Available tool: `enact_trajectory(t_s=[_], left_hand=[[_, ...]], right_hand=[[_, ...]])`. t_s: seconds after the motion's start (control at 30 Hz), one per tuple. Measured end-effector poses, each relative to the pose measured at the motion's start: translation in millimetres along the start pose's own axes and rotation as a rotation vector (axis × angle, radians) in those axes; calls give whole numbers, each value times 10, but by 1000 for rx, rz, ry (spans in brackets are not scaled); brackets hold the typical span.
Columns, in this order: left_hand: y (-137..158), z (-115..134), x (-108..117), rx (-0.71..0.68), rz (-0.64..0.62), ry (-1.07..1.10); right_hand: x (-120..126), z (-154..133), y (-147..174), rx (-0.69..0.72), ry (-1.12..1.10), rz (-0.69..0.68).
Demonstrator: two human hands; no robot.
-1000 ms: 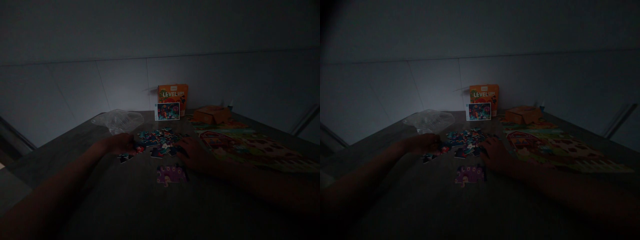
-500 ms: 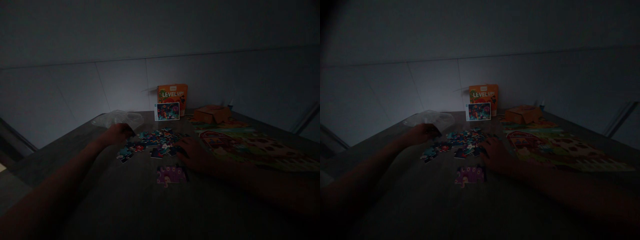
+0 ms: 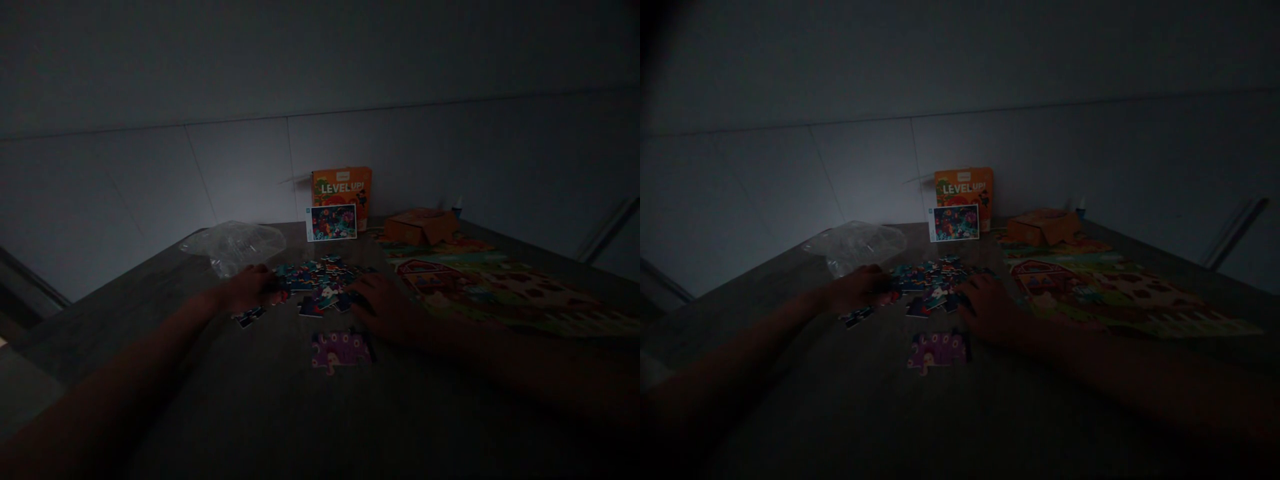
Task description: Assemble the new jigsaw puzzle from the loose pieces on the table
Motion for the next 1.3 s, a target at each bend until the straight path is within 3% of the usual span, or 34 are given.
enact_trajectory(t_s=[0.1, 0.27, 0.6, 0.77, 0.97, 1.3], left_hand=[[-43, 47, -49, -9, 12, 73], [-89, -114, -106, 89, 50, 239], [-86, -259, -20, 218, 136, 532], [-21, -356, 150, 334, 225, 493], [13, -368, 113, 349, 137, 347], [5, -435, 194, 385, 196, 251]], right_hand=[[-7, 16, -4, -4, 5, 2], [-20, 23, -5, -14, 3, -13], [-25, 28, 6, -18, -9, -19], [-17, 25, 1, -8, -10, -7], [7, 8, 5, -1, -7, 2], [-16, 12, 6, -19, -12, -24]])
Point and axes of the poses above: each hand's wrist, its own y-axis away from the middle knuckle, its own x-axis out of the back of the hand, z = x × y, the point moved 9 cm from there along -y, towards the middle knuckle, and after that the axes turned 10 degrees about -y, right-handed, at the moved point
